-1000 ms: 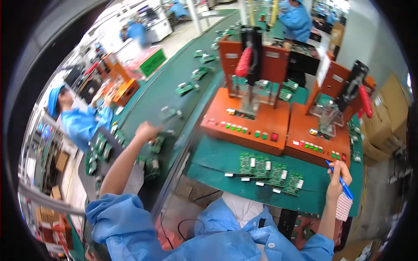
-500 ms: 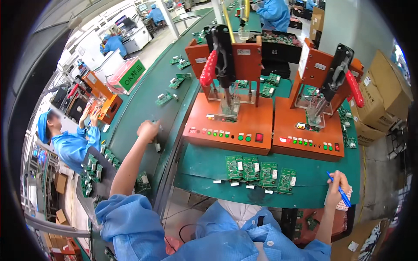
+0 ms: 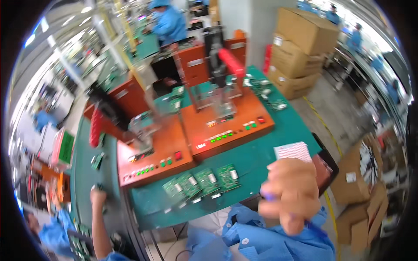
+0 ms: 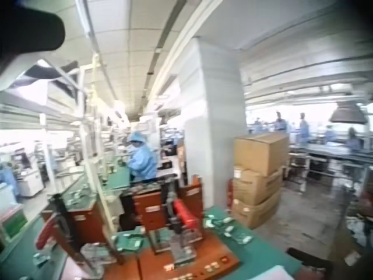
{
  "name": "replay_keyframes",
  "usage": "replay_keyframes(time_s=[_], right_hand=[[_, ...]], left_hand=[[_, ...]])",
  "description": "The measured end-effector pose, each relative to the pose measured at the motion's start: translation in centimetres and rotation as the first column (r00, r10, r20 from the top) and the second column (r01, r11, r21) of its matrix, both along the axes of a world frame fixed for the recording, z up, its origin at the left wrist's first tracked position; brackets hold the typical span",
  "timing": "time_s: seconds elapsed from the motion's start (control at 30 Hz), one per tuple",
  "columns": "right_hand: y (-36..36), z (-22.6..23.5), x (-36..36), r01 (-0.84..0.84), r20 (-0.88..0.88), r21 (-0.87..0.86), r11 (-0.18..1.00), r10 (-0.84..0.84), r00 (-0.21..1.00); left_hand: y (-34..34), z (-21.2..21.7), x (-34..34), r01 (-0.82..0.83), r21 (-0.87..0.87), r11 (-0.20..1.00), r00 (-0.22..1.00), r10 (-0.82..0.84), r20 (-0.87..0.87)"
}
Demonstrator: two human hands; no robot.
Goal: The person tests circuit boards by loading them into testing fixtures, operating the machines with levers and buttons, marking the boards with a pen, and placing them onto the table.
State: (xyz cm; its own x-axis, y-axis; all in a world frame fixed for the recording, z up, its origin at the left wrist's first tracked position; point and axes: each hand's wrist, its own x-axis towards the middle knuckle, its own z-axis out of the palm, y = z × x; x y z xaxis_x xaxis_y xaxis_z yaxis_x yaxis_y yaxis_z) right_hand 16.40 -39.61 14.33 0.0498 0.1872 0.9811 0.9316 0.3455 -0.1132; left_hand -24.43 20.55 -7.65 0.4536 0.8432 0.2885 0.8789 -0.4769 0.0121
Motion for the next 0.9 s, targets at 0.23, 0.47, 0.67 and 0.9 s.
replay_keyframes(time_s=[0.23, 0.47, 0.67, 0.9], right_hand=[[2.5, 2.8, -5.6, 0.269, -0.097, 0.717, 0.642, -0.291, 0.952], [-2.1, 4.0, -3.0, -0.150, 0.186, 0.043, 0.988, 0.140, 0.972], [-2.8, 1.3, -4.5, -0.250, 0.166, 0.026, 0.968, 0.242, 0.956], [2.0, -8.5, 5.2, 0.103, -0.434, -0.177, 0.979, -0.172, 0.885]], left_hand=[[-5.0, 7.9, 1.2, -0.266, -0.300, 0.916, 0.963, 0.243, -0.112], [-24.9, 16.2, 9.3, 0.506, -0.334, 0.796, 0.861, -0.489, 0.139], [-30.8, 12.5, 12.3, 0.545, -0.450, 0.708, 0.802, -0.596, 0.033], [-31.5, 11.9, 16.0, 0.459, -0.473, 0.752, 0.749, -0.614, -0.249]])
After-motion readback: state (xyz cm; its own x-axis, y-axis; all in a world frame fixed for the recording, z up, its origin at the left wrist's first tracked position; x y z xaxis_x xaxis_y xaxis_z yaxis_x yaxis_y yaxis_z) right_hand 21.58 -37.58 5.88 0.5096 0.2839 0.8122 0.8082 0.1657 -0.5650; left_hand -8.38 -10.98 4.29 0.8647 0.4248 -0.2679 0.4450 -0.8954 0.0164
